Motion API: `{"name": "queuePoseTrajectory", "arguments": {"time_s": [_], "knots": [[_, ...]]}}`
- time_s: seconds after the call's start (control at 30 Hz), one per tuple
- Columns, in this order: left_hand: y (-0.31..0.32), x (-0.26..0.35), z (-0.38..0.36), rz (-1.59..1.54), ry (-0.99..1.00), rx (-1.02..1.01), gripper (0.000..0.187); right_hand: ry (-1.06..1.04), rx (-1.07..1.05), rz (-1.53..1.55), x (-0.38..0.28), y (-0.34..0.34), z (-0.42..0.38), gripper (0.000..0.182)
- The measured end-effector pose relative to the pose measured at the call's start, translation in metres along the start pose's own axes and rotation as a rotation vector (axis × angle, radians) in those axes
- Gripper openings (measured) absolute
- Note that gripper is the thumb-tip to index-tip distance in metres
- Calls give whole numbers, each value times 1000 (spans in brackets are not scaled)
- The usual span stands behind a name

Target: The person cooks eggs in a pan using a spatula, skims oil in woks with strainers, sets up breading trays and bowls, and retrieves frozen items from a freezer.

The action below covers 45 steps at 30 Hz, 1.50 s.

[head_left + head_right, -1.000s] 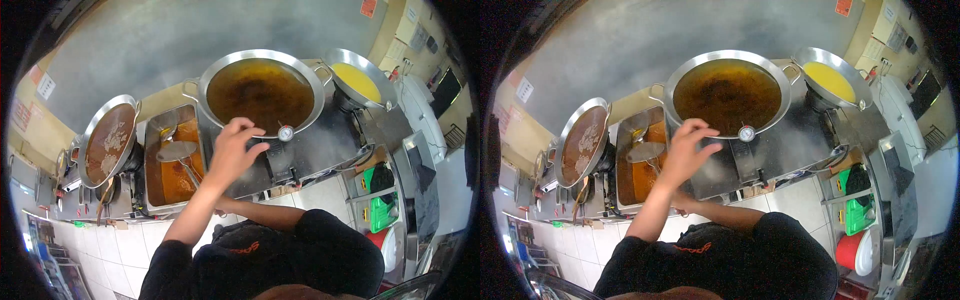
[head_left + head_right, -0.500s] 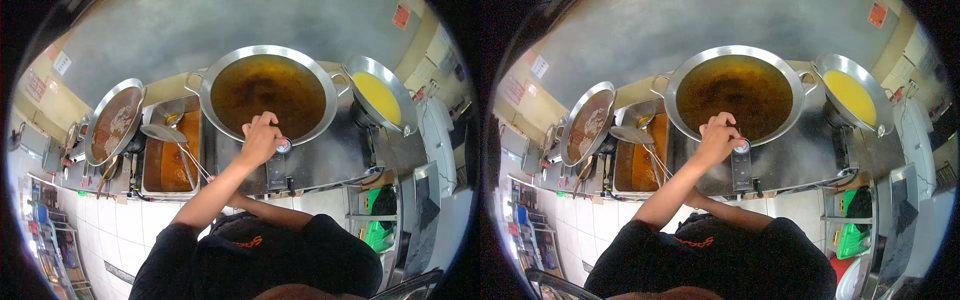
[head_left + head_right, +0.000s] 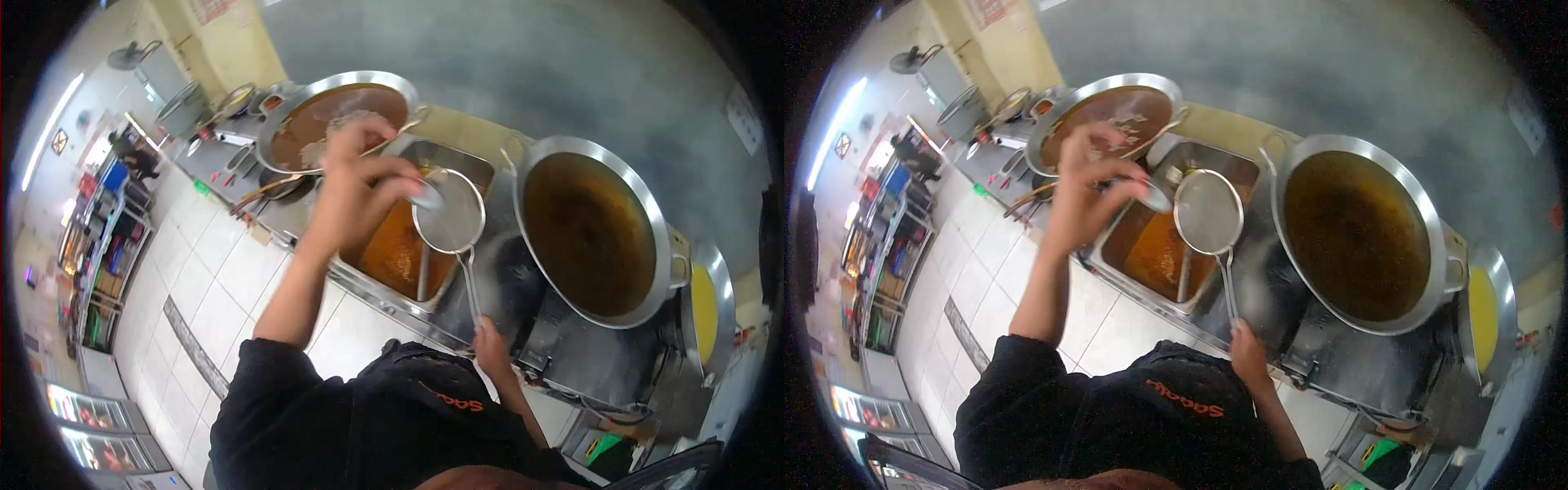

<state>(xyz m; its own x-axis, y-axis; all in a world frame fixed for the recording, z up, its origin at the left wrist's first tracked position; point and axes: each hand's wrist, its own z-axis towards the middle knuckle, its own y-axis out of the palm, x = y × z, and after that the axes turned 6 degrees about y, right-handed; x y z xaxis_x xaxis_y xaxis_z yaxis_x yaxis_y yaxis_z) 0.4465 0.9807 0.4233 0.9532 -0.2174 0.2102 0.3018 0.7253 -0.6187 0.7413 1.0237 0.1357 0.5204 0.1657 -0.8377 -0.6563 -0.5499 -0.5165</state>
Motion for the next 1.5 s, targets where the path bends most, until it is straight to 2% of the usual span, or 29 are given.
{"name": "queuePoseTrajectory", "arguments": {"time_s": [0.07,0.17,0.27,0.33,0.5,0.6,0.67,0.73,0.8,0.83,0.87,0.9,0.97,1.0,1.03,1.07,1.1,1.13,1.17,1.2,1.27,1.3,1.33,1.4,1.47,1.5], "knots": [[-28,-60,-17,216,-95,8,22,17,13,4,-16,-8,-6,28],[-48,-152,-56,317,-188,-57,23,71,-4,-28,-14,-13,-7,28],[-50,-219,-92,335,-305,-147,23,205,48,-135,-20,-15,-5,35],[-47,-255,-110,342,-318,-173,24,261,52,36,-39,-17,-7,38],[-40,-296,-116,310,-351,-231,27,229,96,184,-71,-22,-15,30],[-33,-318,-112,203,-262,-236,27,263,67,289,-96,-23,-22,29],[-32,-316,-100,242,-360,-262,25,335,65,311,-103,-21,-25,30],[-31,-327,-95,244,-392,-360,23,193,153,-71,-94,-21,-27,32],[-16,-351,-97,458,-183,-481,22,219,208,-141,-118,-18,-29,32],[2,-393,-111,392,-297,-457,23,252,136,-102,-119,-18,-29,33],[-4,-383,-109,364,-308,-506,30,287,78,-60,-122,-22,-31,34],[-6,-375,-108,407,-156,-591,39,302,86,-61,-131,-27,-33,35],[-18,-287,-85,334,-294,-343,43,277,106,-45,-136,-42,-32,36],[-20,-262,-81,240,-213,-313,39,233,107,-31,-133,-54,-30,37],[-15,-253,-94,31,-157,-245,36,244,137,-20,-137,-68,-28,37],[-7,-237,-102,-560,-242,-290,32,250,156,-10,-139,-85,-25,36],[-12,-211,-106,-517,-325,-556,30,262,202,-23,-140,-106,-22,36],[-8,-192,-117,-672,-345,-765,27,267,241,-37,-138,-127,-18,36],[1,-180,-137,-892,-505,-995,26,264,291,11,-132,-151,-13,35],[6,-145,-141,-924,-525,-1155,32,257,335,57,-124,-176,-9,35],[31,-114,-186,-1122,-384,-1404,43,208,449,-129,-104,-231,-1,34],[46,-100,-218,-1190,-539,-1509,46,185,500,-286,-95,-261,1,34],[59,-85,-244,-1147,-484,-1525,51,160,548,-438,-84,-292,3,34],[77,-51,-285,-1129,-733,-1491,52,-114,631,-892,-26,-363,9,34],[93,-31,-324,-971,-943,-1466,51,115,575,-1127,-9,-418,12,41],[97,-21,-333,-917,-1170,-1432,54,105,565,-1127,-1,-438,14,41]]}}
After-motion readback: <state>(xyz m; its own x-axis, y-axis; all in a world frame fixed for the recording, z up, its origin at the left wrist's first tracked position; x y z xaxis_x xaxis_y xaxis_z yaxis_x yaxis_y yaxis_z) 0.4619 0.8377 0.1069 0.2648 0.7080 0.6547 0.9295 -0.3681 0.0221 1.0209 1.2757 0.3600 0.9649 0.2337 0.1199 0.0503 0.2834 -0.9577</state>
